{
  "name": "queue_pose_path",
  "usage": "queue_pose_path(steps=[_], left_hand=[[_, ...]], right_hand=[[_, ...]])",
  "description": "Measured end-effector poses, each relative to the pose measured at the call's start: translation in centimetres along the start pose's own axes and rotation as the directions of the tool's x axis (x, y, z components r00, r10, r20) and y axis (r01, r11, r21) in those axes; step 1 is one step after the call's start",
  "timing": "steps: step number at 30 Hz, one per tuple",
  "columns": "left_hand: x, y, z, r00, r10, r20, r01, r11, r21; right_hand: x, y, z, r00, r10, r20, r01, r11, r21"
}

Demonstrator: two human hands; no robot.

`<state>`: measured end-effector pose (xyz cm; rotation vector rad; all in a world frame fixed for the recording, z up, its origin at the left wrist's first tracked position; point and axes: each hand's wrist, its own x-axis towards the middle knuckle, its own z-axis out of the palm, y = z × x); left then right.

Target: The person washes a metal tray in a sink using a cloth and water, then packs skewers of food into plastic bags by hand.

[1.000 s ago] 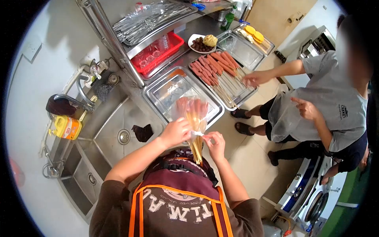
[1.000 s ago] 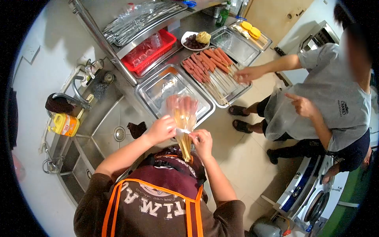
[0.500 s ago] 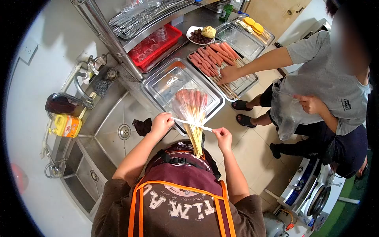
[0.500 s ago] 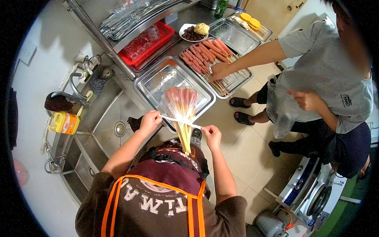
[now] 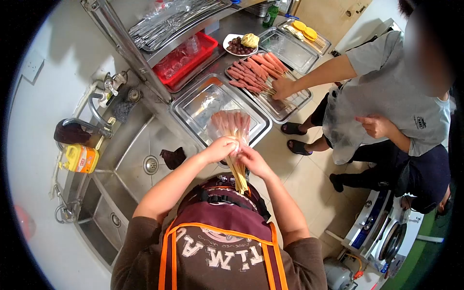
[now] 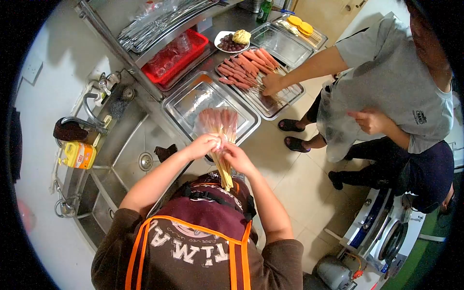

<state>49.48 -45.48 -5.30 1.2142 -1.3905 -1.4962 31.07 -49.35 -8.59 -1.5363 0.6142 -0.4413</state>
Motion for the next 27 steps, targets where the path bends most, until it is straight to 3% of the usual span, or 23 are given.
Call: queue_pose_path(steps=[2,3,5,6,9,12,14,15,16,18,19,20,21,22,23,24,25,27], left_hand=[[-0.2,-0.2,0.0,0.990,0.115,-0.078,-0.113,0.993,0.040],[-0.3,0.1,0.5,0.992,0.045,-0.116,-0.048,0.998,-0.027],[-0.5,0.3,0.7,0.987,0.103,-0.121,-0.096,0.993,0.064],[-0.5,0.3,0.8,0.980,0.160,-0.118,-0.142,0.978,0.151],[-0.1,0.0,1.7,0.962,0.191,-0.197,-0.150,0.967,0.205],[-0.3,0.1,2.7,0.926,0.186,-0.329,-0.134,0.975,0.176],[-0.8,-0.3,2.5,0.899,0.186,-0.397,-0.145,0.981,0.130],[-1.4,-1.4,1.6,0.929,0.021,-0.369,-0.098,0.976,-0.192],[-1.7,-2.4,1.1,0.963,0.060,-0.264,-0.161,0.910,-0.382],[-2.2,-4.5,0.3,0.990,0.135,-0.043,-0.123,0.668,-0.734],[-2.5,-2.6,1.4,0.971,-0.041,-0.237,-0.136,0.722,-0.679],[-2.6,-1.5,1.9,0.882,-0.198,-0.428,-0.128,0.774,-0.621],[-2.2,-2.2,1.7,0.860,0.024,-0.510,-0.120,0.981,-0.156],[-2.2,-2.7,1.4,0.861,0.028,-0.508,-0.123,0.980,-0.155],[-2.1,-3.3,1.3,0.897,0.229,-0.378,-0.148,0.962,0.230],[-1.9,-3.0,1.2,0.914,0.363,-0.179,-0.202,0.792,0.576],[-1.4,-2.6,1.2,0.876,0.442,-0.193,-0.215,0.716,0.665],[-0.9,-2.3,1.2,0.897,0.402,-0.186,-0.187,0.724,0.664]], right_hand=[[0.6,1.6,0.6,0.970,-0.208,-0.124,0.177,0.958,-0.226],[0.6,1.5,1.1,0.970,-0.208,-0.122,0.178,0.958,-0.224],[0.4,1.3,1.9,0.964,-0.017,-0.265,0.051,0.991,0.122],[0.4,0.8,1.9,0.965,-0.016,-0.262,0.050,0.991,0.123],[0.1,0.4,1.7,0.969,-0.157,-0.193,0.089,0.942,-0.323],[1.0,1.7,2.3,0.934,-0.191,-0.304,0.125,0.967,-0.221],[0.7,2.4,1.7,0.931,-0.241,-0.273,0.182,0.958,-0.222],[0.3,1.8,1.5,0.966,-0.012,-0.259,0.028,0.998,0.061],[0.0,1.4,1.3,0.961,0.207,-0.182,-0.139,0.933,0.332],[0.0,1.6,0.6,0.968,0.198,-0.154,-0.138,0.933,0.333],[0.1,2.1,0.4,0.967,0.227,-0.114,-0.166,0.904,0.394],[0.1,2.5,0.2,0.965,0.251,-0.071,-0.194,0.871,0.452],[0.1,2.3,0.2,0.960,0.274,-0.060,-0.212,0.848,0.486],[0.1,2.3,0.1,0.960,0.272,-0.063,-0.209,0.850,0.483],[0.1,2.2,-0.1,0.969,0.244,-0.041,-0.201,0.873,0.444],[0.2,1.7,-0.4,0.976,0.216,-0.017,-0.191,0.894,0.405],[0.1,1.0,-0.6,0.971,0.240,-0.020,-0.218,0.909,0.355],[0.3,0.5,-1.3,0.979,0.201,-0.019,-0.188,0.941,0.281]])
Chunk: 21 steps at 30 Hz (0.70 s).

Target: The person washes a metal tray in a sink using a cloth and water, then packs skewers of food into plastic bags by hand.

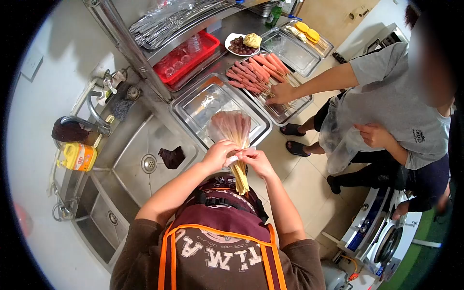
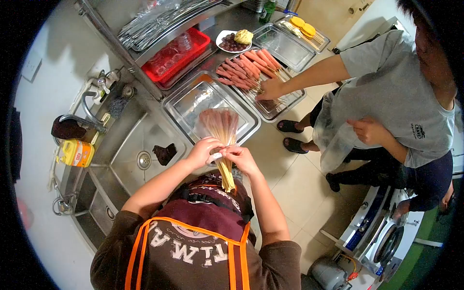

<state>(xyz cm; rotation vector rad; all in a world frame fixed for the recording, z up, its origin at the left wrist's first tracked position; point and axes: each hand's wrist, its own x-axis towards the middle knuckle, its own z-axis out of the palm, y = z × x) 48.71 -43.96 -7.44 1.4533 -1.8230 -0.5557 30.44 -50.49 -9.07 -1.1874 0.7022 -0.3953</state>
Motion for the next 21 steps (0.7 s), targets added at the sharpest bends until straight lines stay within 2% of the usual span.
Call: queue_pose_path(steps=[1,2,5,9,11,12,14,15,16,17,18,19,21], left_hand=[[0.1,0.0,0.1,0.999,-0.033,0.036,0.033,0.999,0.008],[0.2,-0.5,0.2,0.992,-0.081,0.092,0.087,0.994,-0.068],[0.8,-0.8,0.0,0.974,-0.129,0.185,0.132,0.991,-0.003],[1.6,-1.1,-0.7,0.954,-0.111,0.279,0.128,0.991,-0.045],[1.7,-1.4,-0.5,0.939,-0.176,0.295,0.218,0.969,-0.116],[1.8,-1.4,-0.5,0.939,-0.174,0.296,0.217,0.969,-0.117],[1.9,-1.5,-0.7,0.921,-0.181,0.344,0.235,0.964,-0.122],[1.9,-1.6,-0.5,0.921,-0.181,0.344,0.235,0.964,-0.123],[1.8,-1.7,-0.2,0.939,-0.173,0.297,0.238,0.951,-0.198],[1.6,-2.0,0.0,0.953,-0.170,0.249,0.238,0.933,-0.272],[1.7,-1.8,-0.4,0.924,-0.240,0.297,0.327,0.900,-0.288],[1.8,-1.8,-0.5,0.923,-0.244,0.298,0.331,0.898,-0.289],[1.8,-1.9,-0.8,0.941,-0.197,0.277,0.282,0.906,-0.316]], right_hand=[[0.0,-0.4,-0.2,0.999,-0.033,0.018,0.035,0.997,-0.075],[0.0,-0.7,-0.3,0.996,-0.090,0.026,0.093,0.981,-0.170],[0.1,-1.8,-0.2,0.993,-0.113,0.037,0.119,0.958,-0.260],[0.4,-1.7,-0.4,0.993,-0.105,0.059,0.118,0.954,-0.277],[0.6,-1.2,0.1,0.985,-0.138,-0.107,0.077,0.891,-0.447],[0.6,-1.3,0.6,0.984,-0.138,-0.109,0.076,0.891,-0.447],[0.6,-1.4,1.6,0.926,-0.219,-0.308,0.007,0.825,-0.565],[1.0,-0.8,1.7,0.926,-0.219,-0.309,0.007,0.825,-0.565],[1.5,0.1,1.7,0.860,-0.439,-0.261,0.162,0.718,-0.677],[1.9,1.0,1.8,0.754,-0.631,-0.183,0.290,0.570,-0.769],[2.0,1.0,2.2,0.739,-0.635,-0.225,0.261,0.577,-0.774],[2.1,0.9,2.3,0.741,-0.632,-0.225,0.260,0.579,-0.773],[2.2,0.7,2.7,0.636,-0.756,-0.158,0.327,0.449,-0.832]])
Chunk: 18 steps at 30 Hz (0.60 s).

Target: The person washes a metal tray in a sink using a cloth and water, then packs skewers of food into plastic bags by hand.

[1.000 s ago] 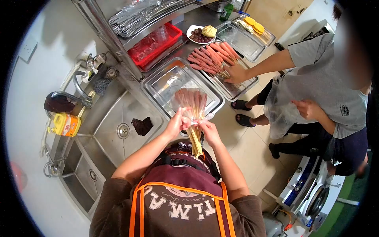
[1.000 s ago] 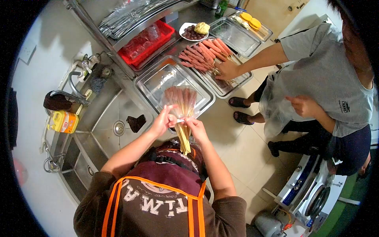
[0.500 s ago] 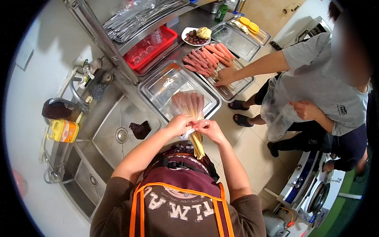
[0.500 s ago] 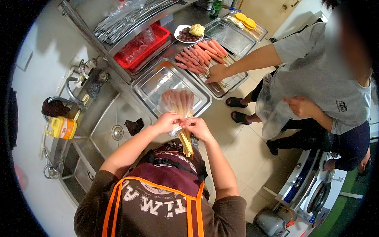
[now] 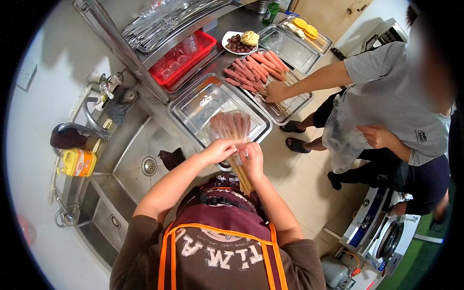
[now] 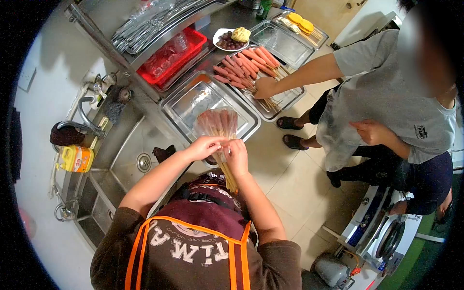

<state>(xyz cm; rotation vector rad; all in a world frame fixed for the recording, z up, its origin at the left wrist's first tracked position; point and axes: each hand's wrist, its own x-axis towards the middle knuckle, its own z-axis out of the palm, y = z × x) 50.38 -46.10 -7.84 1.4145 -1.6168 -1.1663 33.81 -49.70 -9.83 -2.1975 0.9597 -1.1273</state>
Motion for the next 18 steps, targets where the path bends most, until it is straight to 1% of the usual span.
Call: queue_pose_path(steps=[1,2,4,5,6,7,11,13,14,15,16,17,18], left_hand=[[0.3,-0.7,-0.2,0.994,0.091,0.060,-0.096,0.992,0.078],[0.6,-1.1,-0.3,0.994,0.089,0.059,-0.094,0.993,0.074],[1.1,-1.0,-0.6,0.984,0.124,0.130,-0.146,0.973,0.178],[1.0,-0.9,-0.6,0.984,0.123,0.130,-0.145,0.974,0.175],[1.0,-0.6,-0.7,0.990,0.071,0.118,-0.088,0.986,0.145],[1.0,-0.4,-0.7,0.994,0.019,0.111,-0.031,0.993,0.113],[1.0,-0.4,-0.6,0.997,-0.007,0.071,-0.001,0.994,0.113],[0.8,0.3,-0.7,0.996,-0.071,0.055,0.059,0.978,0.198],[0.6,0.2,-0.5,0.996,-0.075,0.054,0.063,0.979,0.195],[0.4,0.1,-0.3,0.997,-0.072,0.013,0.068,0.975,0.211],[0.4,0.0,-0.3,0.998,-0.064,-0.029,0.069,0.971,0.228],[0.5,0.0,0.0,0.998,-0.063,-0.032,0.068,0.972,0.227],[0.3,0.0,0.4,0.997,-0.030,-0.067,0.047,0.965,0.260]], right_hand=[[-0.2,-0.2,0.0,1.000,0.004,0.004,-0.004,1.000,0.002],[-0.3,-0.3,-0.2,1.000,0.021,-0.007,-0.021,1.000,0.000],[-0.3,-0.5,-0.4,0.999,0.037,-0.018,-0.037,0.999,-0.003],[-0.4,-0.6,-0.5,0.997,0.081,-0.009,-0.081,0.997,0.014],[-0.5,-0.7,-0.6,0.992,0.126,-0.001,-0.126,0.992,0.032],[-0.6,-0.9,-0.8,0.992,0.128,-0.001,-0.128,0.991,0.031],[-1.2,-1.1,-1.5,0.989,0.148,0.029,-0.150,0.985,0.082],[-2.0,-0.8,-2.3,0.988,0.148,0.049,-0.152,0.984,0.098],[-2.9,-0.4,-2.8,0.970,0.221,0.098,-0.229,0.970,0.083],[-3.5,-0.6,-3.2,0.945,0.292,0.146,-0.304,0.951,0.063],[-4.0,-1.0,-3.4,0.945,0.291,0.147,-0.302,0.951,0.062],[-4.5,-1.5,-3.7,0.914,0.378,0.149,-0.394,0.914,0.096],[-5.0,-2.0,-4.0,0.872,0.464,0.156,-0.483,0.866,0.128]])
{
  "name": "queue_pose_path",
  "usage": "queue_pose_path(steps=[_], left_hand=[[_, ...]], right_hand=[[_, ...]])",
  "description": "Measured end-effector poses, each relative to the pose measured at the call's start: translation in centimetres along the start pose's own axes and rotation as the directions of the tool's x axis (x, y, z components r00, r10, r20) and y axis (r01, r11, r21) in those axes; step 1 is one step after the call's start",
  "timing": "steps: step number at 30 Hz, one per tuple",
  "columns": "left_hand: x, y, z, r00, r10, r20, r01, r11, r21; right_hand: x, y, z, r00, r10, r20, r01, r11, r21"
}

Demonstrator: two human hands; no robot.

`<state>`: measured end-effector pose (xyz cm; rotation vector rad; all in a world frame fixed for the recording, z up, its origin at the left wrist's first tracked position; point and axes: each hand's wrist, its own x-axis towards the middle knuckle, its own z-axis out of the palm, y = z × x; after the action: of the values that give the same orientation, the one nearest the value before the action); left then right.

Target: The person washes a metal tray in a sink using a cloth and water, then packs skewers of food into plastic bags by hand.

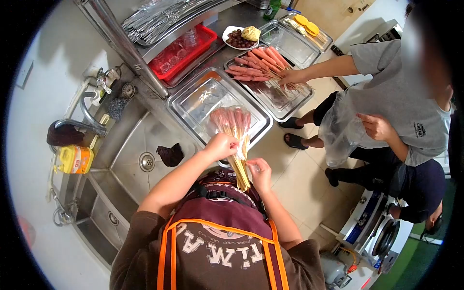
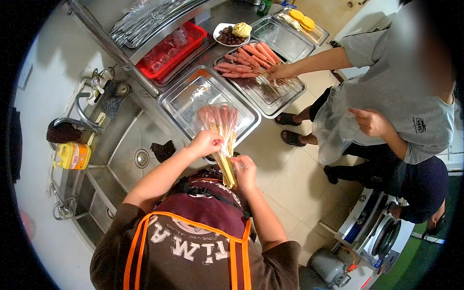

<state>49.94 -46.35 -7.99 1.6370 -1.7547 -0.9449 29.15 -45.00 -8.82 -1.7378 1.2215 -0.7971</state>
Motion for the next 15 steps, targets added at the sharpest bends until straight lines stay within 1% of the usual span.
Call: queue_pose_path(steps=[1,2,3,4,5,6,7,8,10,12,13,14,15], left_hand=[[-0.2,0.0,0.2,0.999,0.025,-0.041,-0.023,0.999,0.035],[-0.3,-0.1,0.0,0.999,0.027,-0.041,-0.025,0.999,0.036],[-0.6,0.0,-0.5,0.994,0.095,-0.055,-0.091,0.993,0.074],[-0.9,0.1,-1.0,0.984,0.163,-0.066,-0.155,0.981,0.113],[-1.5,0.4,-1.3,0.984,0.165,-0.066,-0.157,0.981,0.113],[-2.4,1.4,-1.9,0.983,0.049,-0.176,-0.056,0.998,-0.034],[-3.1,1.9,-2.3,0.961,-0.074,-0.265,0.025,0.982,-0.187],[-3.7,-0.2,-1.3,0.937,-0.156,-0.312,0.078,0.966,-0.248],[-5.8,-3.2,-0.1,0.915,-0.283,-0.288,0.139,0.890,-0.434],[-7.9,-5.1,0.8,0.887,-0.393,-0.241,0.159,0.752,-0.640],[-8.9,-5.9,0.5,0.893,-0.380,-0.239,0.161,0.768,-0.620],[-9.8,-6.7,0.4,0.910,-0.355,-0.214,0.164,0.782,-0.601],[-10.8,-7.3,0.3,0.899,-0.404,-0.172,0.223,0.757,-0.615]], right_hand=[[-0.4,1.2,0.2,0.999,0.034,0.032,-0.035,0.999,0.033],[-0.6,1.8,0.7,0.999,0.032,0.030,-0.033,0.999,0.034],[-0.7,1.8,1.3,0.975,0.221,0.030,-0.222,0.947,0.231],[-0.8,1.8,1.6,0.915,0.397,0.068,-0.388,0.823,0.416],[-0.8,1.9,1.4,0.915,0.397,0.066,-0.387,0.823,0.416],[-0.4,1.0,1.1,0.882,0.349,0.318,-0.447,0.832,0.328],[0.1,0.4,0.9,0.785,0.294,0.546,-0.477,0.848,0.230],[0.1,2.5,2.1,0.710,0.321,0.627,-0.558,0.799,0.222],[-0.5,2.9,3.4,0.707,0.362,0.607,-0.645,0.683,0.344],[-1.3,3.0,4.3,0.785,0.411,0.463,-0.569,0.775,0.277],[-1.5,2.3,4.0,0.782,0.424,0.457,-0.584,0.754,0.301],[-1.8,2.6,3.7,0.789,0.414,0.453,-0.551,0.802,0.228],[-2.5,2.6,3.6,0.890,0.299,0.344,-0.396,0.882,0.257]])
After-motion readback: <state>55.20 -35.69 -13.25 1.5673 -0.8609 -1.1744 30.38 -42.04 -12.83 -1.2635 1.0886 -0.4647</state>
